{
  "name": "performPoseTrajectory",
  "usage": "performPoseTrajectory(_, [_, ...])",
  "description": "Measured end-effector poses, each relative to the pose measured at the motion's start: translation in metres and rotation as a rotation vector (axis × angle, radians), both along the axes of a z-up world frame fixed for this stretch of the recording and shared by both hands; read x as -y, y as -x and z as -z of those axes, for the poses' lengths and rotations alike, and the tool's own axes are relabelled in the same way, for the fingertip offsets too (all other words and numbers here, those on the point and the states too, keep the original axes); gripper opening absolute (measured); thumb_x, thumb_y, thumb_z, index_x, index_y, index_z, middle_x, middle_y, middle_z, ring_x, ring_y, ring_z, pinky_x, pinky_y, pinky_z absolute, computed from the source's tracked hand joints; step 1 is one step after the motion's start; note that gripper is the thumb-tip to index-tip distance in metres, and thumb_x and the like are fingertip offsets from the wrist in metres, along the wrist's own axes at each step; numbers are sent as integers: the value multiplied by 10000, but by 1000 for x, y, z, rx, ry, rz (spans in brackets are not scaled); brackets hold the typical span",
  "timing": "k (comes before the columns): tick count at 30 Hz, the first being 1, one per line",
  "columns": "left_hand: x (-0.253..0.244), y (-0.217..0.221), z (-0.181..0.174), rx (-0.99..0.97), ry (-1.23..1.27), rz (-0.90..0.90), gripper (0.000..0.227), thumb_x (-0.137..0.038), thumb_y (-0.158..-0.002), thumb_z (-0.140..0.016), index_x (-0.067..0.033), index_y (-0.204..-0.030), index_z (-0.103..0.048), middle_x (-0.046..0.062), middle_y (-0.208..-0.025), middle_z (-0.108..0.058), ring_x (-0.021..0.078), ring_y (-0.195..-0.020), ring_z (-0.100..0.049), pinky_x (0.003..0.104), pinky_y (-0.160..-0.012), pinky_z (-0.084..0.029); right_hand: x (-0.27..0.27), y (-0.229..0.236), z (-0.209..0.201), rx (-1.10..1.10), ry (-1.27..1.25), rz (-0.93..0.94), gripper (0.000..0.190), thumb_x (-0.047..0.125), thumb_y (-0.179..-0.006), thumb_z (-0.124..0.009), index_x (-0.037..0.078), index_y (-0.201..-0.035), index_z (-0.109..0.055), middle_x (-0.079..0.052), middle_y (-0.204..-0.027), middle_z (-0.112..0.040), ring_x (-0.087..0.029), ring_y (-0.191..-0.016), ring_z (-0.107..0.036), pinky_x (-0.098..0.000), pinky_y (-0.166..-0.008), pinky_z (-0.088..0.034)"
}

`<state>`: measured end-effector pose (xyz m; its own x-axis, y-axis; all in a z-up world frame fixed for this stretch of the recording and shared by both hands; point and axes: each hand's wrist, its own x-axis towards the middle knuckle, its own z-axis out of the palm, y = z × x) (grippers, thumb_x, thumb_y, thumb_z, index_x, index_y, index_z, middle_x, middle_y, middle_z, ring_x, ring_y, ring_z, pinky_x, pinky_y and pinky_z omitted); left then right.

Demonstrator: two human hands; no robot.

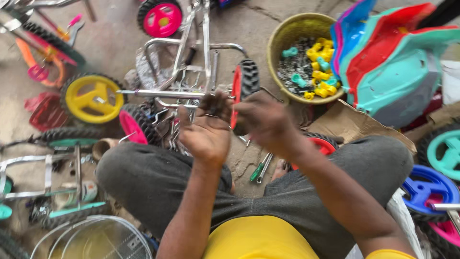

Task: The person assembles a child's tricycle by attaching wheels, pedals, and a handlebar to the metal frame. They use various tools including a wrench and pliers to secure the components together.

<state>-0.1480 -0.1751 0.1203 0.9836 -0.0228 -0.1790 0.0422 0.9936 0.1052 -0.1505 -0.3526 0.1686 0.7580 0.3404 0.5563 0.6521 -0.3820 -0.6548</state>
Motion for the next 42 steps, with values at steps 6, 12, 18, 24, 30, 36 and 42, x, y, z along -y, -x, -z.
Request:
performPoseTrajectory(6, [45,16,-34,98,-267,-10,508,-357,-1083,-483,88,-1310,-574,252,-1304,-648,311,-1236,-653,409,-1132,-513,-13,-4,-21,10,303,139,297,72,-861,-772,49,-1145,-688,-128,-1061,-646,-314,-959,-685,-413,-814,-578])
performPoseTrajectory(12, [37,-6,-11,-12,-386,1,331,-271,-1078,-555,48,-1161,-590,186,-1049,-694,267,-968,-695,371,-896,-596,12,-4,13,-149,-198,145,223,36,-946,-720,-2,-1163,-692,-112,-1079,-716,-212,-982,-718,-351,-864,-605])
performPoseTrajectory(18, [7,-36,-21,39,-1500,93,375,-269,-989,-750,8,-1202,-611,167,-803,-535,306,-663,-520,411,-639,-446,40,-20,114,-787,-890,482,260,25,-893,-696,-50,-1142,-682,-105,-946,-723,-199,-798,-688,-342,-744,-592])
performPoseTrajectory(24, [30,-22,-21,705,-2283,-369,739,-420,-796,-851,66,-1252,-531,159,-896,-663,276,-748,-676,397,-674,-573,23,-29,189,-920,-955,223,336,18,-855,-715,-47,-1182,-667,-91,-1041,-737,-156,-919,-716,-312,-870,-594])
performPoseTrajectory(30, [14,-26,8,489,-2250,-66,422,-358,-870,-816,-23,-1074,-661,111,-866,-699,231,-744,-713,369,-676,-586,11,-35,189,-849,-881,248,301,43,-907,-683,-28,-1199,-669,-72,-1056,-740,-144,-913,-713,-310,-812,-602])
performPoseTrajectory(36, [18,-24,25,447,-2138,-204,385,-351,-891,-829,-11,-987,-676,113,-812,-694,229,-714,-694,373,-655,-542,14,-39,180,-859,-895,162,285,39,-924,-708,-48,-1194,-679,-97,-1019,-748,-152,-888,-712,-311,-820,-601])
performPoseTrajectory(42, [40,-17,23,305,-2055,-293,382,-328,-897,-851,-8,-1013,-677,98,-852,-693,196,-738,-693,350,-652,-547,13,-44,175,-864,-757,167,273,24,-908,-720,-34,-1175,-716,-82,-991,-753,-125,-837,-686,-273,-763,-579])
